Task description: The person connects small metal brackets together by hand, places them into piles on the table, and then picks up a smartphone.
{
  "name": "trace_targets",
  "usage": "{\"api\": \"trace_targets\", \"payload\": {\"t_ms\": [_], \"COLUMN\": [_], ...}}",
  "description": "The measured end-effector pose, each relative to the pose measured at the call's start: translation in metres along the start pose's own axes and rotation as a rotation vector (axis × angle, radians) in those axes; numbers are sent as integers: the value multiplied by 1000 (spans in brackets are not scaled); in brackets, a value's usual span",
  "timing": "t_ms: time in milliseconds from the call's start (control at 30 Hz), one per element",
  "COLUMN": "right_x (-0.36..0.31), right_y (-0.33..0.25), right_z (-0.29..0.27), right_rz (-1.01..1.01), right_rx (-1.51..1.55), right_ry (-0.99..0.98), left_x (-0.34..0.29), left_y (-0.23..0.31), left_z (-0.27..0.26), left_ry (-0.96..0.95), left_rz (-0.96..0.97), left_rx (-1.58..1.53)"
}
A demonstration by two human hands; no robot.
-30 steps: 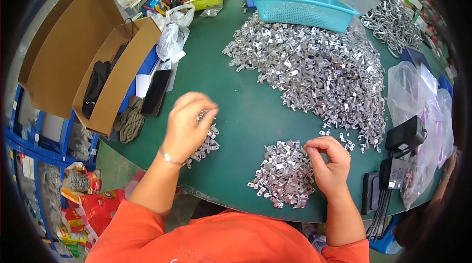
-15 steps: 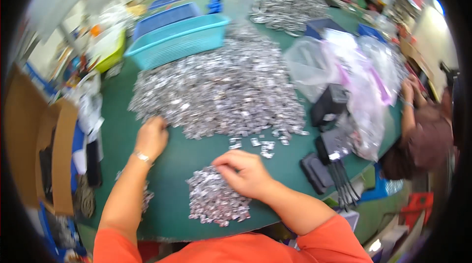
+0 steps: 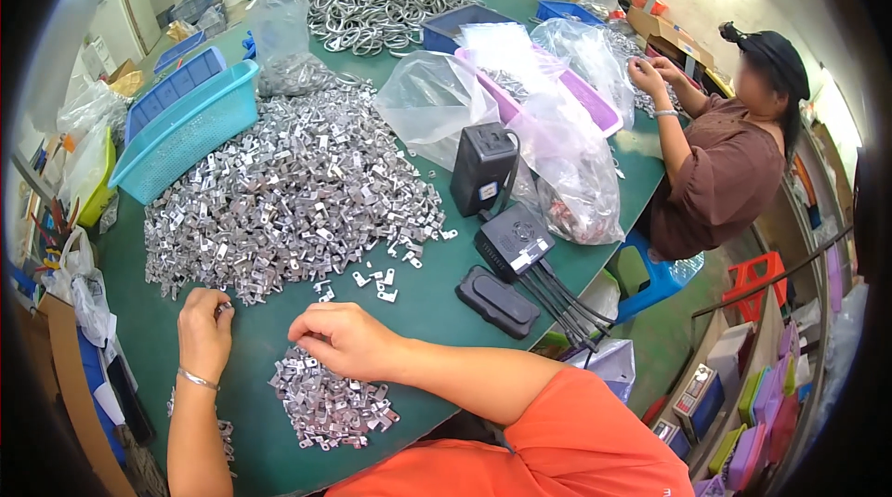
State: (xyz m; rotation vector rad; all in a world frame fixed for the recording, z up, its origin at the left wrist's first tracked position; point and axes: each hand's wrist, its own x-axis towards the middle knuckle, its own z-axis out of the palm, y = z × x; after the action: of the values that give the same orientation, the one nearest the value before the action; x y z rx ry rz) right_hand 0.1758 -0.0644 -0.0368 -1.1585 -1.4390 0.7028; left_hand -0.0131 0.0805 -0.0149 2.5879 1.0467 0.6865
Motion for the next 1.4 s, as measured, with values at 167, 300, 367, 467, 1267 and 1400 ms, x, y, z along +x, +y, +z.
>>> {"api": "trace_targets", "payload": {"t_ms": [167,300,367,467,1267,1400], "right_x": [-2,-2,-1,-1,-1,-2], "right_y": [8,-3,0,4,-10,-10], "right_z": [2,4,6,9,-1,-2], "right_rz": [22,98,69,-7,212,211], "right_rx": [-15,109,61,11,233,257], "right_ry": [23,-31,-57,-14,-25,0], "left_x": [-7,-35,-47,-50,-59,-59], "left_y": [36,78,80,81,72,74], "left_z": [0,1,10,12,15,15], "left_ry": [32,62,70,116,102,92], "left_rz": [-19,-38,-85,-49,-179,-223], "left_rx": [-186,-365,-492,-517,-833,-942]}}
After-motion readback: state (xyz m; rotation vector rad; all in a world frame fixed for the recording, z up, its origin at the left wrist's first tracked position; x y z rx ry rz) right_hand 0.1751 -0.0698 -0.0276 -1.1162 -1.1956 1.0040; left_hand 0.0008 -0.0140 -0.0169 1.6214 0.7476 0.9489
